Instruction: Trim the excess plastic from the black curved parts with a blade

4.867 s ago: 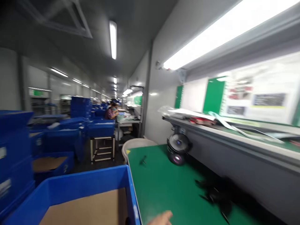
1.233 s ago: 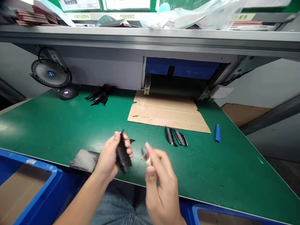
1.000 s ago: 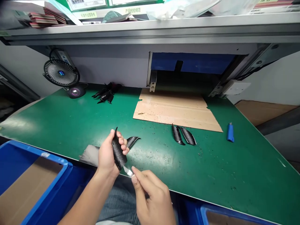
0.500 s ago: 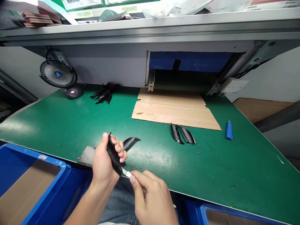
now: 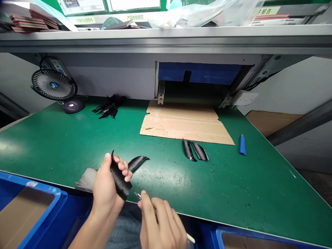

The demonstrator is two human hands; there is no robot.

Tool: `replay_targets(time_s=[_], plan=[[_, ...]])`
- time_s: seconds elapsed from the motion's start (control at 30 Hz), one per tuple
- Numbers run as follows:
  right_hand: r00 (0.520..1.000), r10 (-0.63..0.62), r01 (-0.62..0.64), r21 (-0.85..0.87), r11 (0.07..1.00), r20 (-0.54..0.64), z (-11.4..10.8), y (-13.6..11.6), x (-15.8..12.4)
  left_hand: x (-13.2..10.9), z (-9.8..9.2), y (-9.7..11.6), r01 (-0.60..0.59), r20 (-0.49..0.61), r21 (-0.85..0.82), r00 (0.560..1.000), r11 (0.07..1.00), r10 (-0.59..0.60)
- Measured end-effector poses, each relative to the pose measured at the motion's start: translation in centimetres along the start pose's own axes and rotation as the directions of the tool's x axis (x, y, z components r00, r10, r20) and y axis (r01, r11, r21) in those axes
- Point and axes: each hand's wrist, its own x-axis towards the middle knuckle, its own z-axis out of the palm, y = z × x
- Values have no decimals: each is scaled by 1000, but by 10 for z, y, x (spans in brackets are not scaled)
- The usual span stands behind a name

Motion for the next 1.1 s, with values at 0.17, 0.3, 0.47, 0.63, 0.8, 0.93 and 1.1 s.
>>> replay_targets(time_s=[0.17, 0.3, 0.47, 0.63, 0.8, 0.93, 1.1], plan=[[876, 468, -461, 496, 736, 119, 10, -3, 10, 0, -1, -5, 47, 14, -29, 999, 998, -47], [733, 407, -673, 496, 548, 545, 23, -7, 31, -1, -3, -9, 64, 136, 105, 988, 992, -78], [885, 301, -418, 320, 850, 356, 23, 15, 18, 70, -20, 12, -294, 164, 426, 955, 856, 246], [883, 423, -404, -130, 905, 202, 16, 91, 40, 143, -50, 3, -372, 361, 803, 925, 466, 117], [863, 494, -442, -313, 841, 108, 36, 140, 109, 134, -54, -26, -499, 471, 823, 866, 272, 166], [862, 471, -407, -301, 863, 186, 40, 141, 127, 100, -44, -16, -558, 506, 805, 824, 201, 256], [908, 214, -246, 45, 968, 361, 11, 89, 96, 55, -29, -26, -179, 346, 701, 932, 690, -109]])
